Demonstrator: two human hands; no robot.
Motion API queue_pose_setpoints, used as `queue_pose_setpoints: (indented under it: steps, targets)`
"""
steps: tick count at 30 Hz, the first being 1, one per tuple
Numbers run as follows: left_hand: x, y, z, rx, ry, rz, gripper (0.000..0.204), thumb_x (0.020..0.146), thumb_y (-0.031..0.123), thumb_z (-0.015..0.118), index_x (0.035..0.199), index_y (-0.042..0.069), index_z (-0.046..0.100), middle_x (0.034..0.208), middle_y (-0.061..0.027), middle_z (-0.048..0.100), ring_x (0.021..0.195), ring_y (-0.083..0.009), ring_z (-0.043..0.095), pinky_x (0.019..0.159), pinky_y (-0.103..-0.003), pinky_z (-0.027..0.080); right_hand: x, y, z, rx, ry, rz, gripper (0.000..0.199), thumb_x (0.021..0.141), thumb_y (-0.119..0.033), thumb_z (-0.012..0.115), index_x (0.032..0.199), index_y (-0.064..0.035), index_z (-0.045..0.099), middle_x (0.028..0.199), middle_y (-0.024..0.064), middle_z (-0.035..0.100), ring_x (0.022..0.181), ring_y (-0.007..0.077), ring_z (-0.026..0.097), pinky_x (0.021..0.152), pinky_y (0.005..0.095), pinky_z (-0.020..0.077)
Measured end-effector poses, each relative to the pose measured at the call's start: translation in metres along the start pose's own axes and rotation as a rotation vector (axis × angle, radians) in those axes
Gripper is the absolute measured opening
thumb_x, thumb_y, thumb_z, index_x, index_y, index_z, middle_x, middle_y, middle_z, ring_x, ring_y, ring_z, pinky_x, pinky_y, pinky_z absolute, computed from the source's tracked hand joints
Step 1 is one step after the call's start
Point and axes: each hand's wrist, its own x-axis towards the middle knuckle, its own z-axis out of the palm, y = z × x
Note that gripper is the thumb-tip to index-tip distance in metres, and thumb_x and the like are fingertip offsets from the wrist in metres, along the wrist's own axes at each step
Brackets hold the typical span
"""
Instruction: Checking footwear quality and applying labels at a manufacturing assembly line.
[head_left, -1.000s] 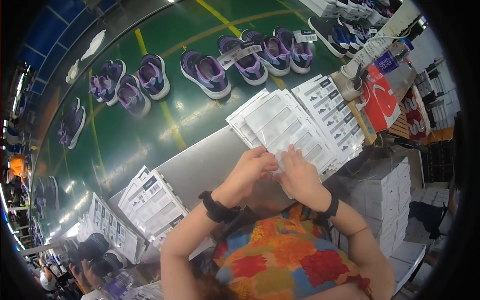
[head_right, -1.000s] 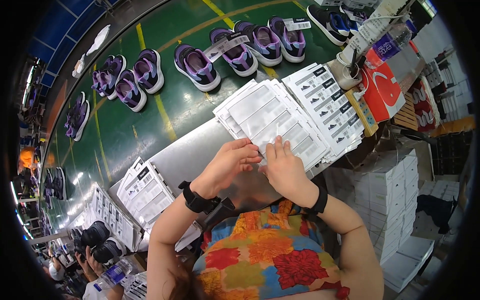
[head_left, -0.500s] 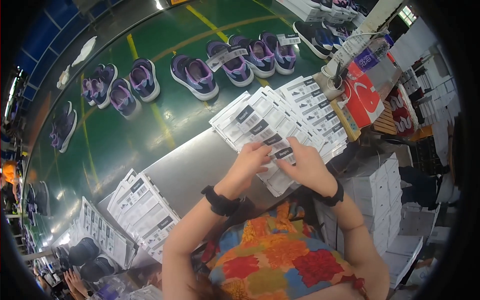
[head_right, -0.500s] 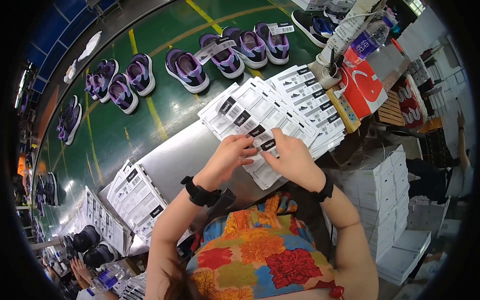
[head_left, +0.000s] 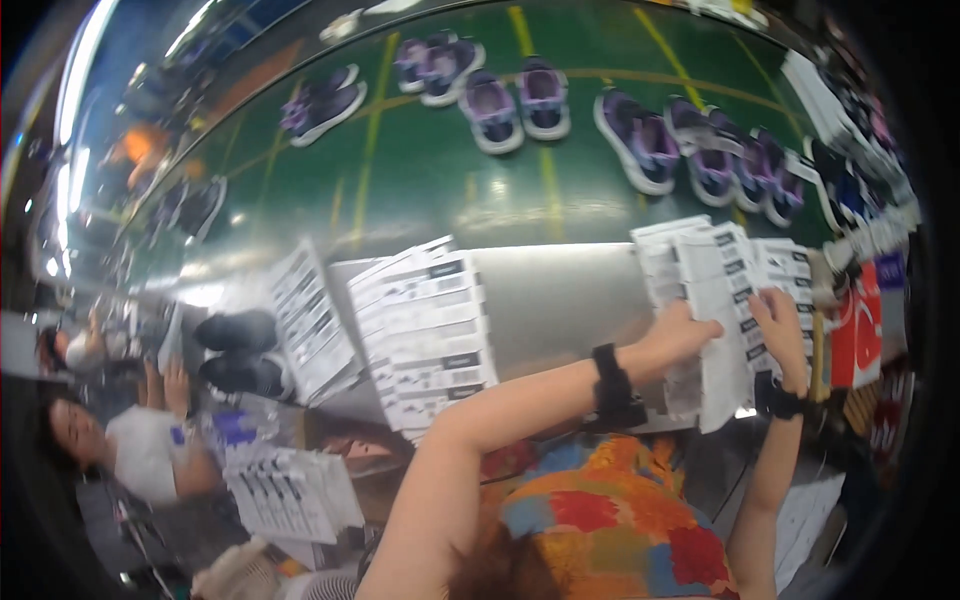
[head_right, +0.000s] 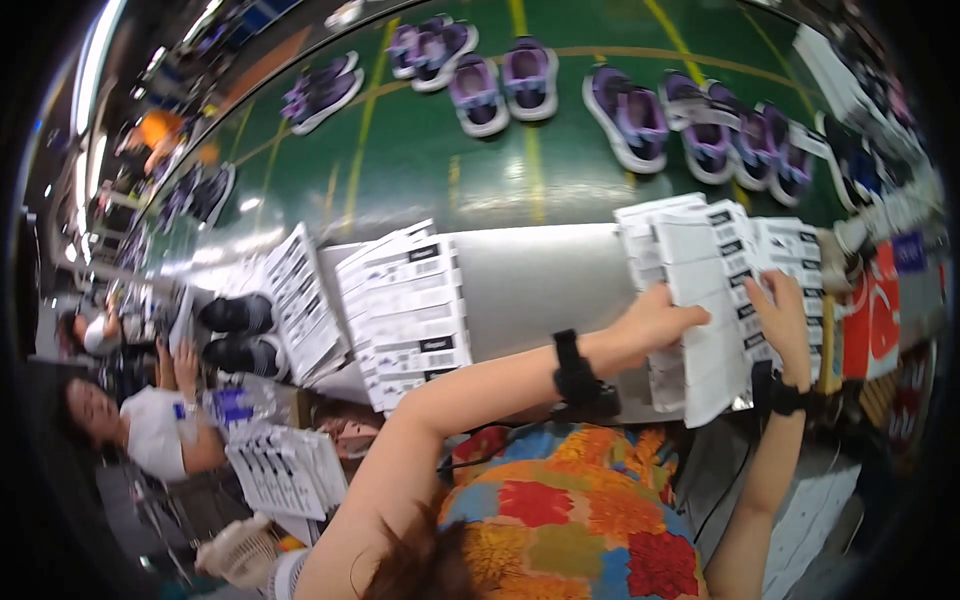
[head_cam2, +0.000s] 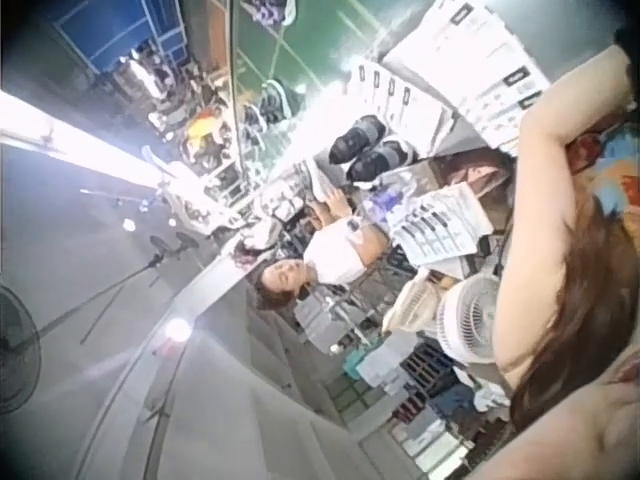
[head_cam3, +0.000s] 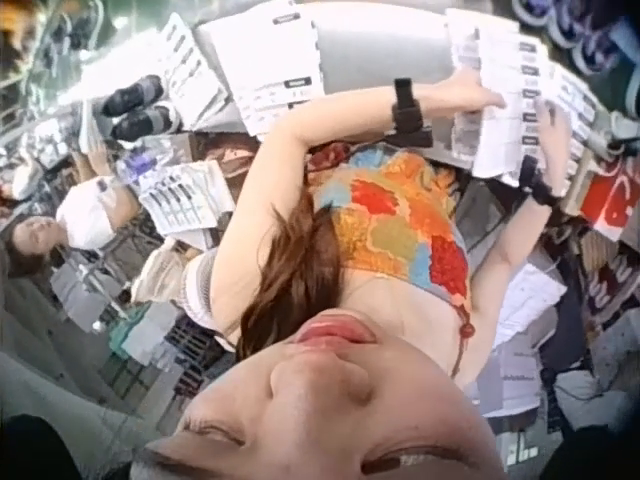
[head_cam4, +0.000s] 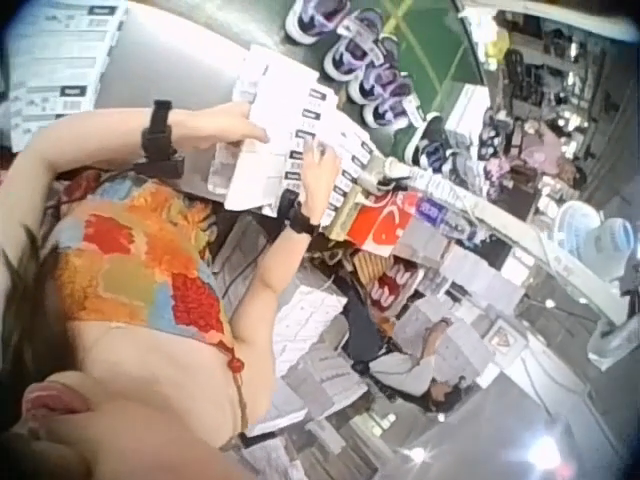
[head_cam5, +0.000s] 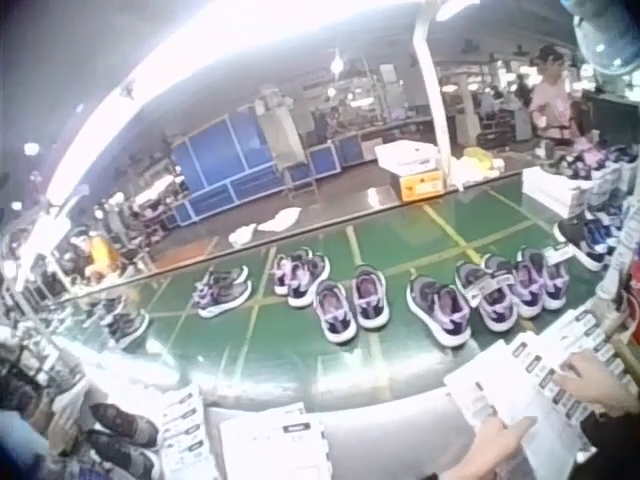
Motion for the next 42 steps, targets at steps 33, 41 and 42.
queue_pose_setpoints:
  steps: [33, 41, 42]
  targets:
    - [-0.033, 0.080, -0.038, 0.070, 0.021, 0.340, 0.050, 0.090, 0.022, 0.070, 0.123, 0.000, 0.041, 0.115, -0.0139, 0.059, 0.106, -0.0195, 0.060, 0.089, -0.033, 0.051, -0.133, -0.118, 0.028, 1.669, 0.381, 0.384, 0.049, 0.097, -0.007, 0.058, 0.142, -0.0036, 0.039, 0.137, 0.0117, 0.051, 0.125, 0.0262, 0.051, 0.106, 0.0424, 0.0404]
    - [0.036, 0.049, -0.089, 0.868, 0.185, 0.280, 0.030, 0.090, 0.021, 0.063, 0.099, -0.006, 0.056, 0.095, -0.0299, 0.066, 0.089, -0.0361, 0.068, 0.077, -0.042, 0.054, -0.133, -0.092, -0.017, 0.671, -0.615, 0.809, 0.042, 0.101, -0.031, 0.053, 0.084, 0.0042, 0.068, 0.069, 0.0088, 0.069, 0.053, 0.0127, 0.061, 0.046, 0.0251, 0.0460]
    - [0.037, 0.039, -0.090, 1.073, 0.214, 0.364, 0.042, 0.091, 0.034, 0.063, 0.099, -0.007, 0.060, 0.073, -0.0233, 0.067, 0.072, -0.0351, 0.068, 0.070, -0.045, 0.053, -0.138, -0.085, -0.027, 0.593, -0.557, 0.798, 0.050, 0.101, -0.036, 0.051, 0.074, 0.0037, 0.067, 0.059, 0.0079, 0.065, 0.044, 0.0119, 0.056, 0.041, 0.0253, 0.0408]
